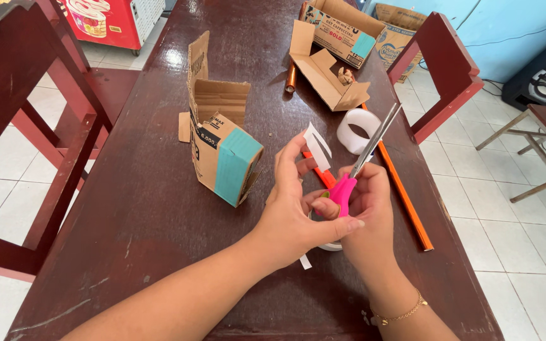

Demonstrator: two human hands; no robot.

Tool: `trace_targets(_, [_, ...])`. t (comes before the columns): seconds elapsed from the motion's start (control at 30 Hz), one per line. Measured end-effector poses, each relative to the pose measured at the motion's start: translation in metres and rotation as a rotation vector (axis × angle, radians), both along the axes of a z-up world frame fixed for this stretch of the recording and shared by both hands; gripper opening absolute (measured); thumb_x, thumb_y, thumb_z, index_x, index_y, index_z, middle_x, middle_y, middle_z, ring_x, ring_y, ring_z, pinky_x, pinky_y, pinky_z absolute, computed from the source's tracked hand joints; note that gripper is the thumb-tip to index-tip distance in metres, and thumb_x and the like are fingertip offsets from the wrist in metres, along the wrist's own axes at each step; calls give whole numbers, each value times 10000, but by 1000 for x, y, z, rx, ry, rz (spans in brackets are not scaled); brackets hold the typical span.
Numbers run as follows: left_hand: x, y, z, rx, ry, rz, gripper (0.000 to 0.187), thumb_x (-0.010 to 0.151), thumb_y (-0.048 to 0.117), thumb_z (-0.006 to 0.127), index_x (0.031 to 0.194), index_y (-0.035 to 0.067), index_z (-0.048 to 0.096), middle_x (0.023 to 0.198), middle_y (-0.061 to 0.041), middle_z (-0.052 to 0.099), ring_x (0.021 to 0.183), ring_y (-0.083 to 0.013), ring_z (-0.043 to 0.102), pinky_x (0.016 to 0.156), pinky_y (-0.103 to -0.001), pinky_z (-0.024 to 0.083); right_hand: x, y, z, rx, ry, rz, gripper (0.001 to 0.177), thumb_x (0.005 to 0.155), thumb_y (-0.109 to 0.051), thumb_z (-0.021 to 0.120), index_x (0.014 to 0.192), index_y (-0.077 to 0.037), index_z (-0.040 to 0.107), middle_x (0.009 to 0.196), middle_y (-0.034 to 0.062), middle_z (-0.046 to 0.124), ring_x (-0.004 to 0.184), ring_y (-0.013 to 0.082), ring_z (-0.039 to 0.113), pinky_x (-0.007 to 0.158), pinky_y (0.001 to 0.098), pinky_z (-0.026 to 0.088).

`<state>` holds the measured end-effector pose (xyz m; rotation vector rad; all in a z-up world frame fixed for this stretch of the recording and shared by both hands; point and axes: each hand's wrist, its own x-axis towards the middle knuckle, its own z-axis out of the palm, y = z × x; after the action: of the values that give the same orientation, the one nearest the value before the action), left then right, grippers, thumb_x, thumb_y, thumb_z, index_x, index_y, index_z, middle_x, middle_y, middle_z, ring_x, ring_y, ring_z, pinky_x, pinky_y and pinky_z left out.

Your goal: The person assembles a small cardboard box by folding flaps, cutting excess material with a utility knife, and securing edges with tape. They use scissors to trim tape and repeatedly adjust the box structure to ensure it holds its shape.

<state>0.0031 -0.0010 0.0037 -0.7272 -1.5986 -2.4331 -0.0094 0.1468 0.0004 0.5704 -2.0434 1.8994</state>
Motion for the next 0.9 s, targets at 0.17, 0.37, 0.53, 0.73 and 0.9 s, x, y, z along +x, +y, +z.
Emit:
trace_targets(0.17, [-14,-9,1,162,-163,-133,1169,714,37,810,1613,82,65,1479,-208,308,1259,-287,512,944,-441,558,-6,11,6,-256,-199,286,419,899,-12,693,1280,-25,520,1143,62,613,913,127,623,764,271,515])
trace_targets(0.37, [-30,-13,-13,132,-112,-147,987,796,2,800,1579,35,199,1526,-100,338,1341,-159,445,1099,-409,478,-18,27,-2,-404,-333,310,283,926,5,597,1191,-21,499,1087,113,668,863,184,669,738,347,572])
trace_targets(0.53, [-40,-17,-18,190,-259,-106,489,995,187,635,1437,46,481,1255,-32,622,1125,-115,566,958,-299,481,-38,56,5,24,-444,-49,280,923,-88,535,1177,-26,635,959,116,634,774,174,612,662,357,521])
trace_targets(0.73, [-41,-15,-25,93,-335,-42,302,1038,234,563,1274,60,633,1095,13,707,972,-61,621,846,-251,489,-38,57,10,938,67,-400,300,839,-208,768,1076,-24,759,1019,81,667,842,175,625,776,344,508])
trace_targets(0.9, [-41,-11,-31,97,-195,-70,305,1037,189,583,1291,22,608,1142,-14,703,1024,-75,632,893,-272,502,-24,38,18,162,-222,9,185,961,-137,696,1049,7,770,1070,22,689,925,88,627,781,259,501])
